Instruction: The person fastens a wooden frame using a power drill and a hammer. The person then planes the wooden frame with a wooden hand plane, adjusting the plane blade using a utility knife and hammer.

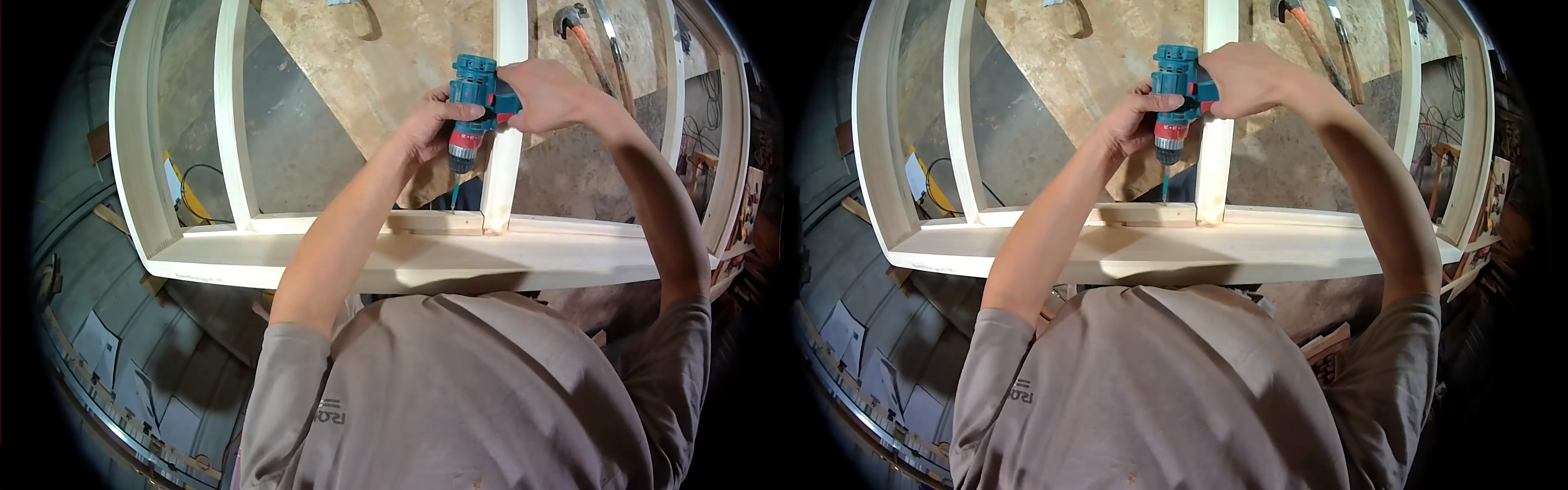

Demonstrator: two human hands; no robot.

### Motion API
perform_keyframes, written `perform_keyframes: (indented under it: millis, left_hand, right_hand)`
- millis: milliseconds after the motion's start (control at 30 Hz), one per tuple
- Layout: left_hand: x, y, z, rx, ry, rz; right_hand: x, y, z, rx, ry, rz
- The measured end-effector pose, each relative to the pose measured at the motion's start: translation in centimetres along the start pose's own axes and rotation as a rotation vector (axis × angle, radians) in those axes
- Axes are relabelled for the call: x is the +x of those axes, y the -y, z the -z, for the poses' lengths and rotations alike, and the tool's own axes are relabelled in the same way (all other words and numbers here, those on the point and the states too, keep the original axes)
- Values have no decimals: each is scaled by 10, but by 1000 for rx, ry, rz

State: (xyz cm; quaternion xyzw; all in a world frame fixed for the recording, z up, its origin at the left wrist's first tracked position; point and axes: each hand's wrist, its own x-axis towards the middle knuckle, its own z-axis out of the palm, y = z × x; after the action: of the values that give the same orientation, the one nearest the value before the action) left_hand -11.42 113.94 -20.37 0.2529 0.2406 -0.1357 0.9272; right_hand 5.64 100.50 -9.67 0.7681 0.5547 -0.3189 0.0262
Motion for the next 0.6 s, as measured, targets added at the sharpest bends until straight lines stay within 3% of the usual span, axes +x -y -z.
perform_keyframes:
  millis: [100,167,267,367,433,600]
  left_hand:
    - [-2,-8,4,42,40,8]
    - [-4,-10,0,213,-31,-168]
    - [-5,-19,-7,535,-207,-395]
    - [1,-24,1,907,-198,-373]
    - [0,-24,2,942,-202,-385]
    - [5,-25,-3,1088,-255,-375]
  right_hand:
    - [4,7,-10,-128,-98,30]
    - [12,10,-21,-200,-170,28]
    - [23,25,-8,-284,-26,-37]
    - [22,24,-9,-335,-44,-33]
    - [21,20,-19,-348,-137,10]
    - [20,20,-18,-376,-113,-4]
